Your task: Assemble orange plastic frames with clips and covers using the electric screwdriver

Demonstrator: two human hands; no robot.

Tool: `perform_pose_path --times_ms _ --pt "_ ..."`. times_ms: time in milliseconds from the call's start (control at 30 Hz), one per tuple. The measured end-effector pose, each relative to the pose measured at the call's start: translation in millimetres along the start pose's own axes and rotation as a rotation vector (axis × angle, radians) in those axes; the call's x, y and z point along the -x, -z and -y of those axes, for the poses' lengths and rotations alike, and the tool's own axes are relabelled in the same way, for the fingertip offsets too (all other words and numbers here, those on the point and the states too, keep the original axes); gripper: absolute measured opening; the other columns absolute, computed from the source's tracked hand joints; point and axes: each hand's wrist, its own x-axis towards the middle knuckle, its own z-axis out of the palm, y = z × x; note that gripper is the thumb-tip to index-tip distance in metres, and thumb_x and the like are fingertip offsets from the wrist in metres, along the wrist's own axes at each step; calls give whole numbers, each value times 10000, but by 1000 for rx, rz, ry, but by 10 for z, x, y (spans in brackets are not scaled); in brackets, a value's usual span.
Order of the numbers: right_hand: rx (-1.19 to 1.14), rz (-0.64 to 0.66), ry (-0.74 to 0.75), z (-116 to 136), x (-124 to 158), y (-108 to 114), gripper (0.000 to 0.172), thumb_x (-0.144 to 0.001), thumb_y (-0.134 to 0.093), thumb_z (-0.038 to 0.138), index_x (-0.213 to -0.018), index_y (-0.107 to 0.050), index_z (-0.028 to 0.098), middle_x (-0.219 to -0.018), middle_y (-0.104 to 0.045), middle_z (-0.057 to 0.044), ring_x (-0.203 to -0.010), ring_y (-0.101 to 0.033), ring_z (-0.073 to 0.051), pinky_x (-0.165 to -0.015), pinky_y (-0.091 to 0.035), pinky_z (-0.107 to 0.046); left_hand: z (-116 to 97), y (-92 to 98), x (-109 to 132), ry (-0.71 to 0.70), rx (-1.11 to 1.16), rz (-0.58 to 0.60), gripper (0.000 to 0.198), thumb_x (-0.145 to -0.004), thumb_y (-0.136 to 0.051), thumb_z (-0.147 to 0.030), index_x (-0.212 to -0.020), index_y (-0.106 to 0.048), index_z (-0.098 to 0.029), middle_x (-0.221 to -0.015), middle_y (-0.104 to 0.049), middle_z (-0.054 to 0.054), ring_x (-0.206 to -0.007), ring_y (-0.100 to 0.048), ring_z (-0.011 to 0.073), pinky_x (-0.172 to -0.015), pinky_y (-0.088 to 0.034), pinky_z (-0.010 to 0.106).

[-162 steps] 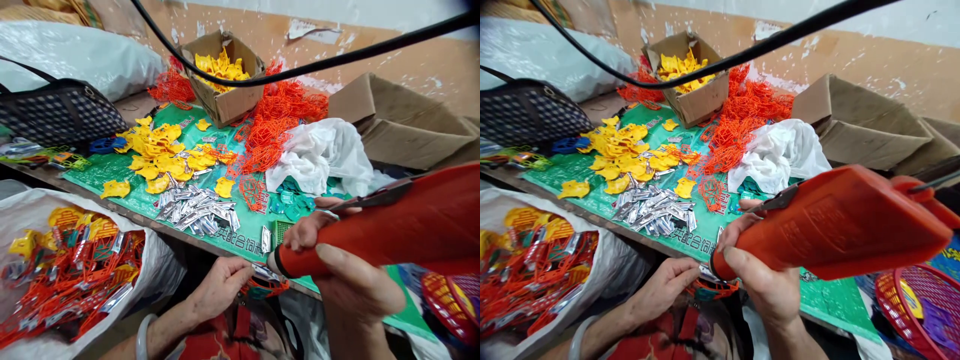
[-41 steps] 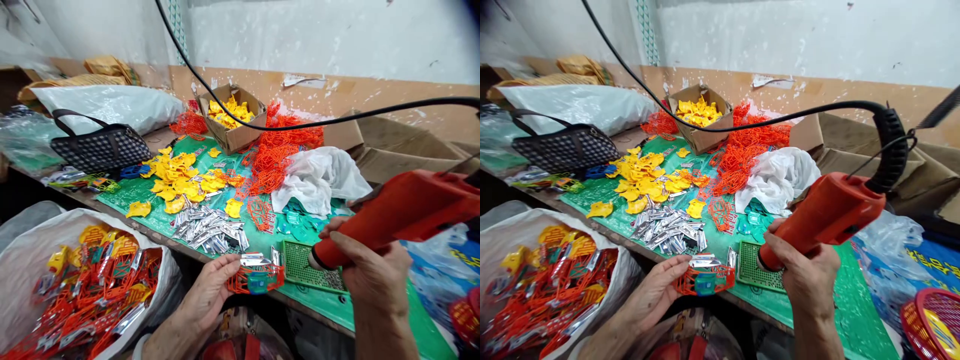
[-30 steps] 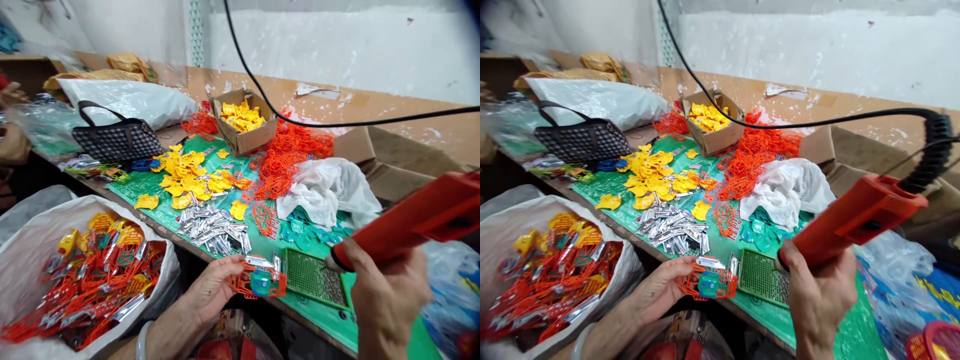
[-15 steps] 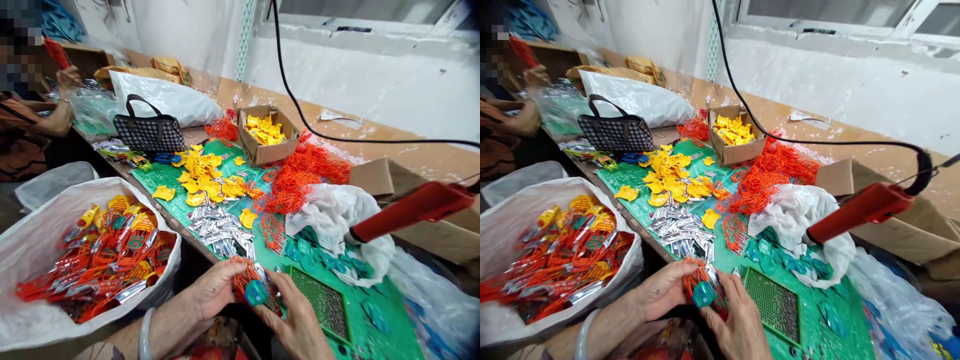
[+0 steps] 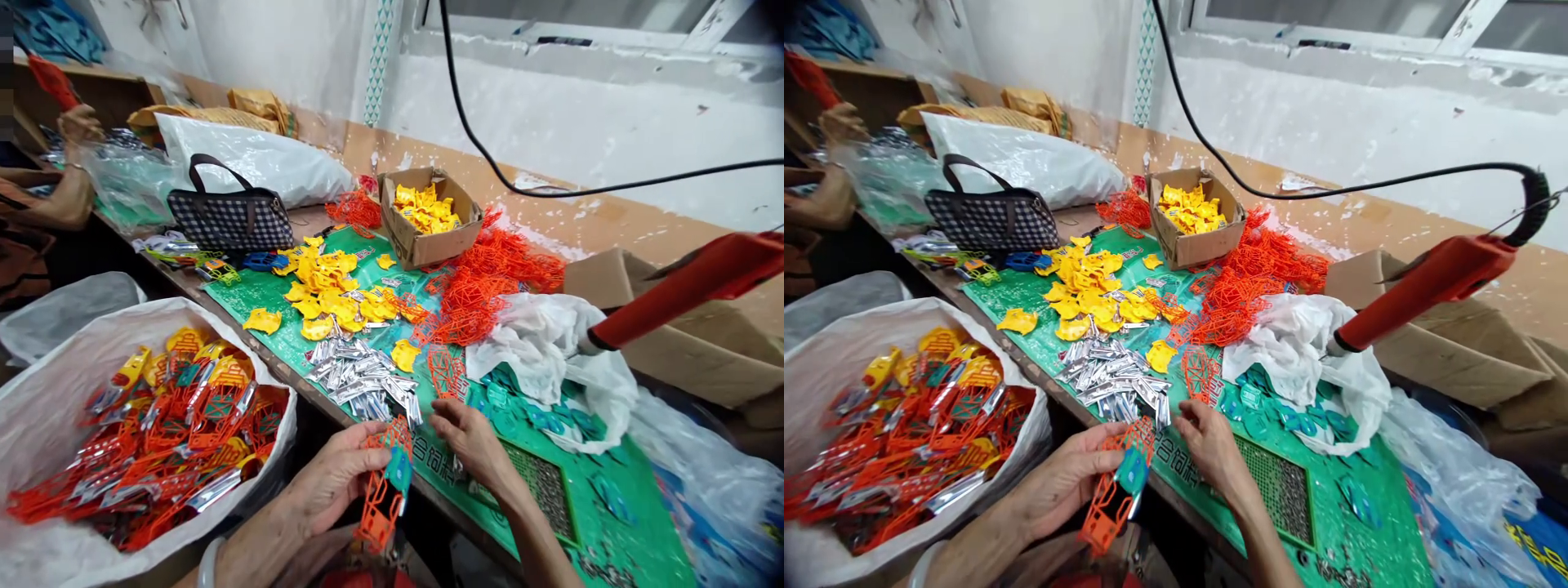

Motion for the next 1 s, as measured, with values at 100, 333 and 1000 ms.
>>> perform_pose_path --times_ms 100,333,1000 --pt "100 -18 -20 29 -204 -135 143 -757 -596 228 -846 -676 149 -776 -665 -54 -750 -583 -202 -690 -407 -301 1 65 5 -10 2 -104 305 -717 -763 -155 -1016 -709 -139 -907 -746 71 -742 -675 156 -742 -519 273" --pt "166 -52 -102 119 -383 -317 217 -649 -614 75 -854 -630 144 -685 -580 -8 -660 -501 -155 -600 -303 -263 -35 158 -1 -16 44 -183 344 -648 -762 -90 -985 -701 -124 -907 -761 77 -774 -702 173 -768 -529 282" --pt "-810 21 -120 162 177 -208 495 -675 -753 403 -1069 -531 201 -598 -505 94 -425 -480 -75 -439 -386 -214 -30 -67 -137 -184 64 -240 303 -706 -785 -154 -981 -659 -153 -928 -765 58 -835 -721 186 -809 -550 289"
